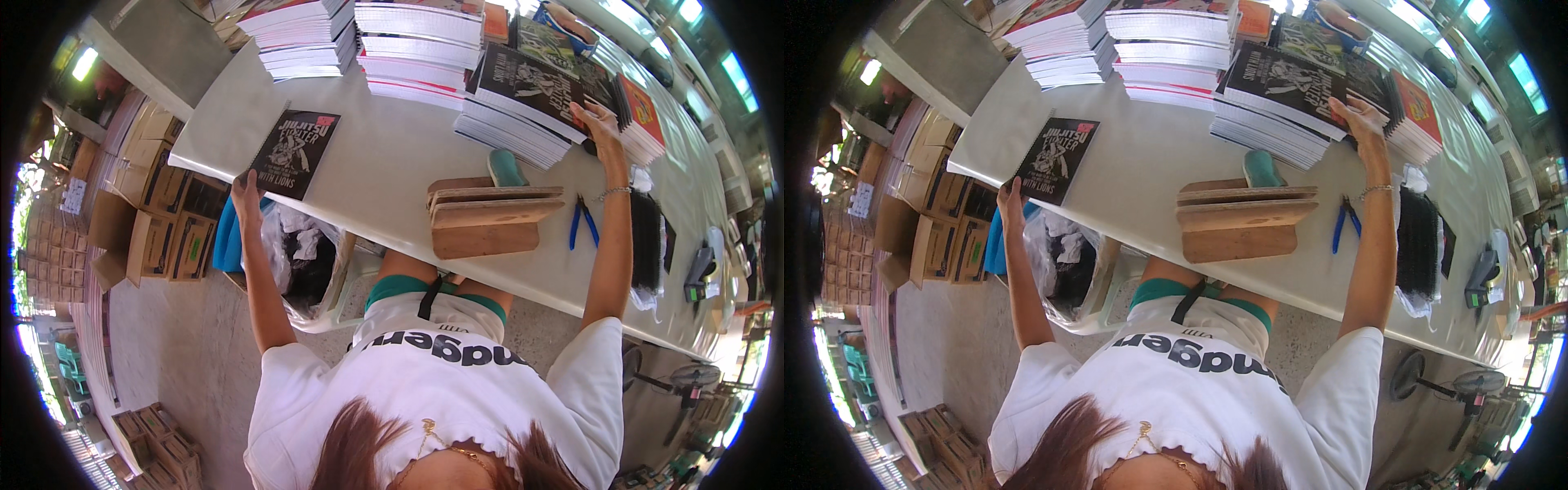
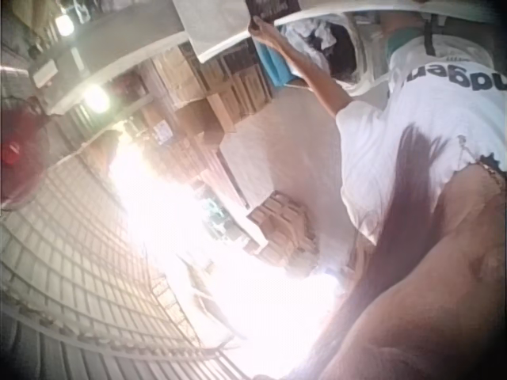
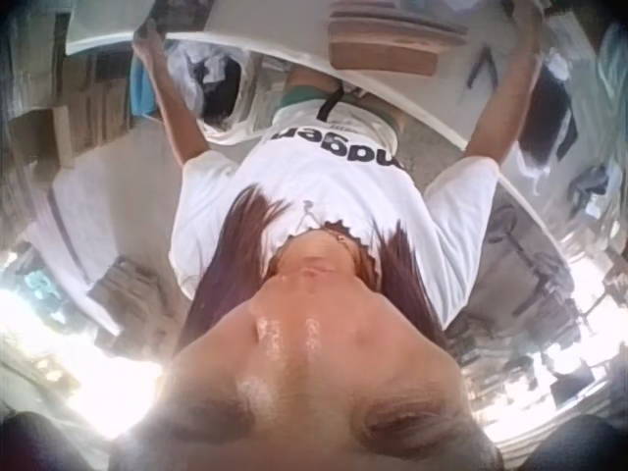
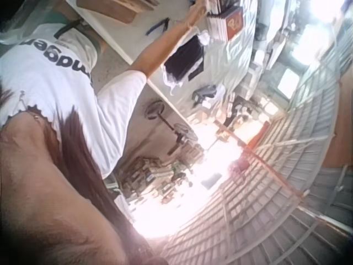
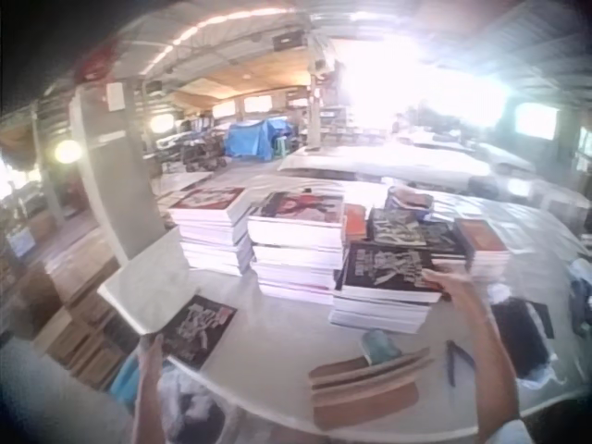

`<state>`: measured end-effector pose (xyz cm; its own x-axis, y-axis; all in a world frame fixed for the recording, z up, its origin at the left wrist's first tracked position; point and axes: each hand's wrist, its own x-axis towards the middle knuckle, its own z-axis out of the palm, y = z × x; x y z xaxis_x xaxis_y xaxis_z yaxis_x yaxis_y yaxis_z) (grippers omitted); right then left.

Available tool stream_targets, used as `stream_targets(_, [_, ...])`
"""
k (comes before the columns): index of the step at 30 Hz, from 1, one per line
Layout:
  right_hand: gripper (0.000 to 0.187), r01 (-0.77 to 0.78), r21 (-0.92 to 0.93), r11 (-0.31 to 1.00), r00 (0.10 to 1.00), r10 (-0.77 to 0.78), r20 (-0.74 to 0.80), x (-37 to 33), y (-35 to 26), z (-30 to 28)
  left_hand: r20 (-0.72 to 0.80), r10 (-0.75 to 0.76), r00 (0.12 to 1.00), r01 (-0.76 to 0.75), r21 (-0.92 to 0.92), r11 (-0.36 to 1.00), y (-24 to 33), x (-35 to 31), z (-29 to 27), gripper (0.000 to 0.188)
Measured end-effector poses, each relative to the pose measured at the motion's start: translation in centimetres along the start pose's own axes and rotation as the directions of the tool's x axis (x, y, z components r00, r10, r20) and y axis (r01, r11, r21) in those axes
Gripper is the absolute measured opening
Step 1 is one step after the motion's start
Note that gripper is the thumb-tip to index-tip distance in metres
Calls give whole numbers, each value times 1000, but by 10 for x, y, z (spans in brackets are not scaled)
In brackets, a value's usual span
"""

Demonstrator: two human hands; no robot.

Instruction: The person assembles spiral-bound books by inserting a metal coil through the punched holes of a paper stack using a wooden guide and cutting the excess coil with pliers.

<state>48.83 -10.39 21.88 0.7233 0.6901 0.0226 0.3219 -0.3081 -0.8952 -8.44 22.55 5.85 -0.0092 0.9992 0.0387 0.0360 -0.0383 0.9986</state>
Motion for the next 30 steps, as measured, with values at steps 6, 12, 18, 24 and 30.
stream_targets(6, [20,21,214,977,1000,-20,-7,1,3,7,-58,557,828,-298,797,526,14,-7,2,46])
stream_targets(12, [20,80,274,959,993,-99,57,5,14,5,-153,587,795,-258,790,556,62,-61,57,55])
stream_targets(18, [22,99,185,978,994,-106,28,0,-1,8,7,721,693,-528,685,501,71,-106,101,52])
stream_targets(24, [50,-88,-562,822,985,-11,-170,24,-26,5,208,627,750,-619,553,557,86,-162,147,55])
stream_targets(30, [43,-208,-774,598,978,107,-180,24,-68,20,308,594,743,-665,437,606,86,-190,165,51])
